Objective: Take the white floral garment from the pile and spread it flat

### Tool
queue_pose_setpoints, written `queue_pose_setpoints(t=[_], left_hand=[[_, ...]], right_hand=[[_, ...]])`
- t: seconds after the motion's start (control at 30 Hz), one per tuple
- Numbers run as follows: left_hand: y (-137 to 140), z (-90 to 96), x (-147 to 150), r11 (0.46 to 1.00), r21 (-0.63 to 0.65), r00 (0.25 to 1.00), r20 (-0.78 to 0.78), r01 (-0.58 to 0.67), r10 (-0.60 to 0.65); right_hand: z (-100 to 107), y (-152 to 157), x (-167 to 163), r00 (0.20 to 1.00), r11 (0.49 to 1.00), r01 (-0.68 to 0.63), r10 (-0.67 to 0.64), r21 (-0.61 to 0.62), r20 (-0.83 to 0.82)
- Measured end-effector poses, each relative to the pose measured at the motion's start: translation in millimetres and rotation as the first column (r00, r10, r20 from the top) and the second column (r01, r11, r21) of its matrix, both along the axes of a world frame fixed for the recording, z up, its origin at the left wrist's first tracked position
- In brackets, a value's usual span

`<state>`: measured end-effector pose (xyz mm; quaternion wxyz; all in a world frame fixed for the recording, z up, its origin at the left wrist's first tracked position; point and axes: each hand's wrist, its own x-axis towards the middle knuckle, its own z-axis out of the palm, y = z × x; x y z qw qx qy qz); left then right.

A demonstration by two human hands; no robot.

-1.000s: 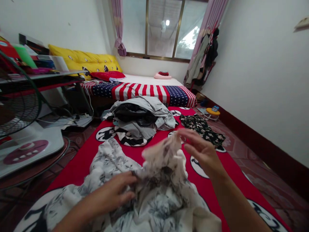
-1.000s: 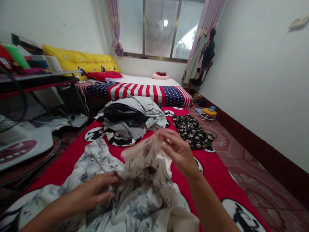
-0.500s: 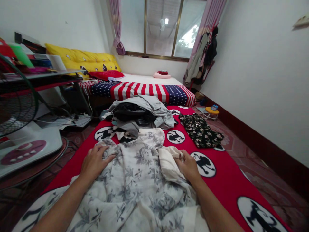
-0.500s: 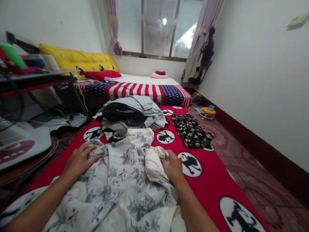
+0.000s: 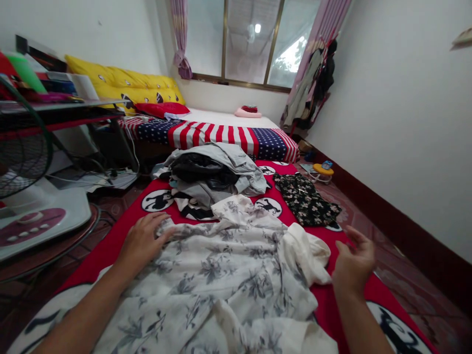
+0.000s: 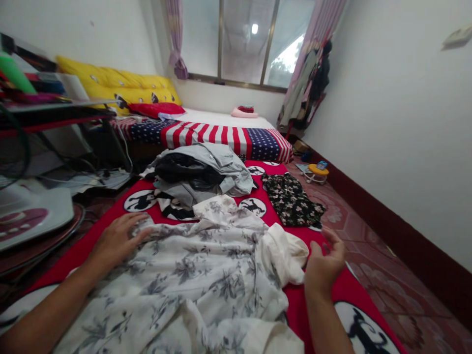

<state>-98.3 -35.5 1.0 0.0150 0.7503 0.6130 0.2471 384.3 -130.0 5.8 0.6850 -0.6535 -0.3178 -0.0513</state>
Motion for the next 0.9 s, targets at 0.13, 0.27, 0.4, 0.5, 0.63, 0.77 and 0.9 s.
queue_pose_setpoints(t=[0.13,0.27,0.4,0.5,0.63,0.77,0.9], left_hand=[[8,3.0,22,0.973,-0.078,0.975,0.052,0.218,-0.214],[1,12.6,42,0.944,-0.225,0.96,-0.083,0.243,-0.267],[7,30.8,46,0.969,-0.169,0.961,-0.18,0.178,-0.208],[37,53.7,41,0.993,-0.012,0.987,-0.11,0.119,-0.119],[71,89.3,50,0.938,0.337,0.987,0.158,-0.077,0.024],[45,89.6,92,0.885,0.465,0.955,0.27,-0.015,-0.125],[-6,39.3,127,0.868,0.121,0.847,0.194,0.481,-0.496]], right_hand=[[22,27,-49,0.848,0.824,-0.527,0.527,-0.208,-0.061],[10,61,-79,0.743,0.603,-0.589,0.665,-0.537,-0.068],[6,86,-89,0.72,0.504,-0.452,0.693,-0.736,0.032],[29,110,-89,0.706,0.516,-0.498,0.708,-0.697,0.019],[66,147,-87,0.791,0.689,-0.478,0.607,-0.545,0.074],[60,139,-108,0.781,0.793,-0.509,0.589,-0.336,0.207],[16,83,-146,0.573,0.632,-0.627,0.77,-0.456,0.279]])
